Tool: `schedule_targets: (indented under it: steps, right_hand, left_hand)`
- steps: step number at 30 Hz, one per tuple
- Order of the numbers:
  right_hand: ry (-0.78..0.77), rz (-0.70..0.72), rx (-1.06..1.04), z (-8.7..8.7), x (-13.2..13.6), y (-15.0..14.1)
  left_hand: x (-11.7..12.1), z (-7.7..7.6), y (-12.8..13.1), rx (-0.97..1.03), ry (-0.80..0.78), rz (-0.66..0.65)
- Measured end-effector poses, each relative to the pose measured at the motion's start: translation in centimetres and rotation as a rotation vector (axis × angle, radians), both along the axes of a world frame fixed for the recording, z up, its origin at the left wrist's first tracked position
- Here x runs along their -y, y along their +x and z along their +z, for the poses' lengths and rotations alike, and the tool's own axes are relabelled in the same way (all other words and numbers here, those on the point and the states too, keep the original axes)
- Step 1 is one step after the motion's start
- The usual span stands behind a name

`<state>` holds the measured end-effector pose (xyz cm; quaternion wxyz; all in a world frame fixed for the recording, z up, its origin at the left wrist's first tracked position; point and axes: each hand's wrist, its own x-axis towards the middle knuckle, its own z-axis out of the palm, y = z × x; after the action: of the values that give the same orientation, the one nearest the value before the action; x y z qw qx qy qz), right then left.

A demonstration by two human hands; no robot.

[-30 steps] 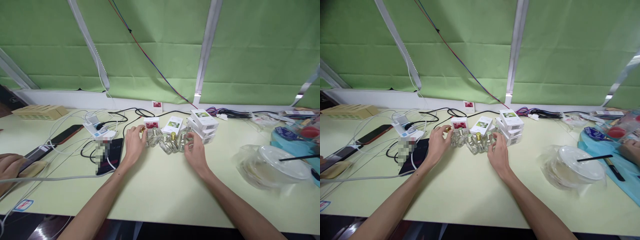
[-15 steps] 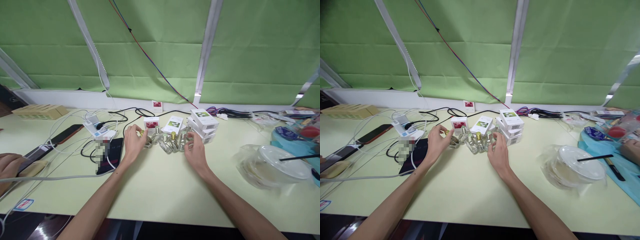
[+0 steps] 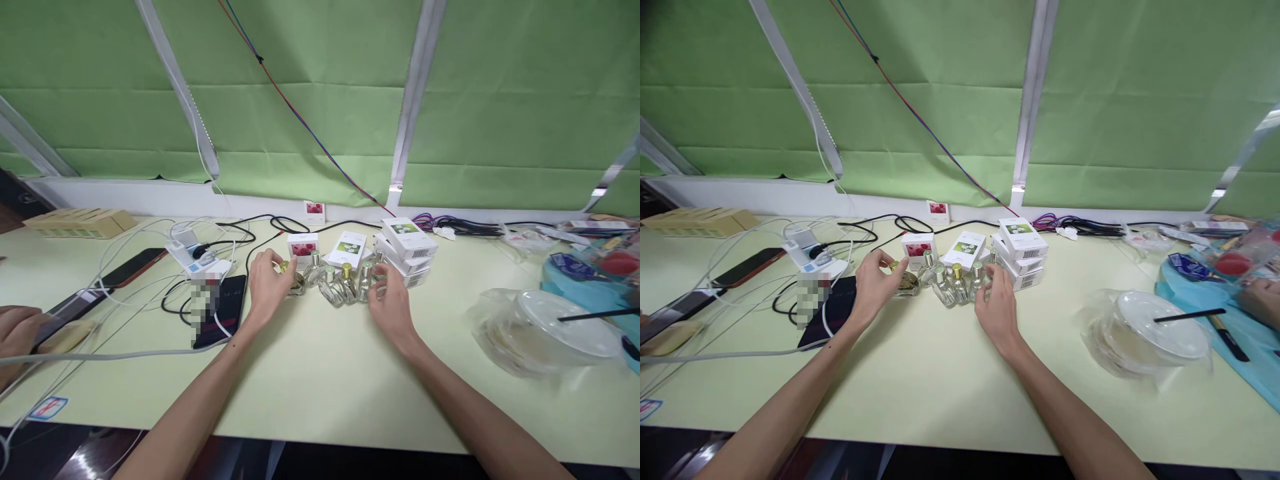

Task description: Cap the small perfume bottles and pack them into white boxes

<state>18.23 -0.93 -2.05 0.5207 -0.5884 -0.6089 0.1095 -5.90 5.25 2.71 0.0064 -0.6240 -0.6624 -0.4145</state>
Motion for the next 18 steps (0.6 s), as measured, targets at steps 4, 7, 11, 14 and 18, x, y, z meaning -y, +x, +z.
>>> schedule_targets:
  steps: [4, 7, 11, 14, 18]
  right_hand:
    - [0.010, 0.003, -0.006, -0.06, -0.14, 0.07]
    - [0.031, -0.012, -0.019, 0.06, -0.14, 0.09]
    - [0.057, -0.071, -0.003, 0.29, -0.01, 0.15]
    - [0.076, -0.113, 0.049, 0.44, 0.05, 0.33]
    - [0.053, -0.104, 0.135, 0.42, -0.14, 0.80]
  left_hand:
    - [-0.01, -0.13, 0.01, 0.000, 0.015, 0.004]
    - [-0.11, -0.35, -0.07, 0.007, 0.033, -0.018]
    - [-0.27, -0.62, -0.21, 0.012, 0.055, -0.031]
    - [-0.26, -0.64, -0.21, 0.013, 0.063, -0.034]
    - [-0.24, -0.59, -0.21, 0.018, 0.080, -0.046]
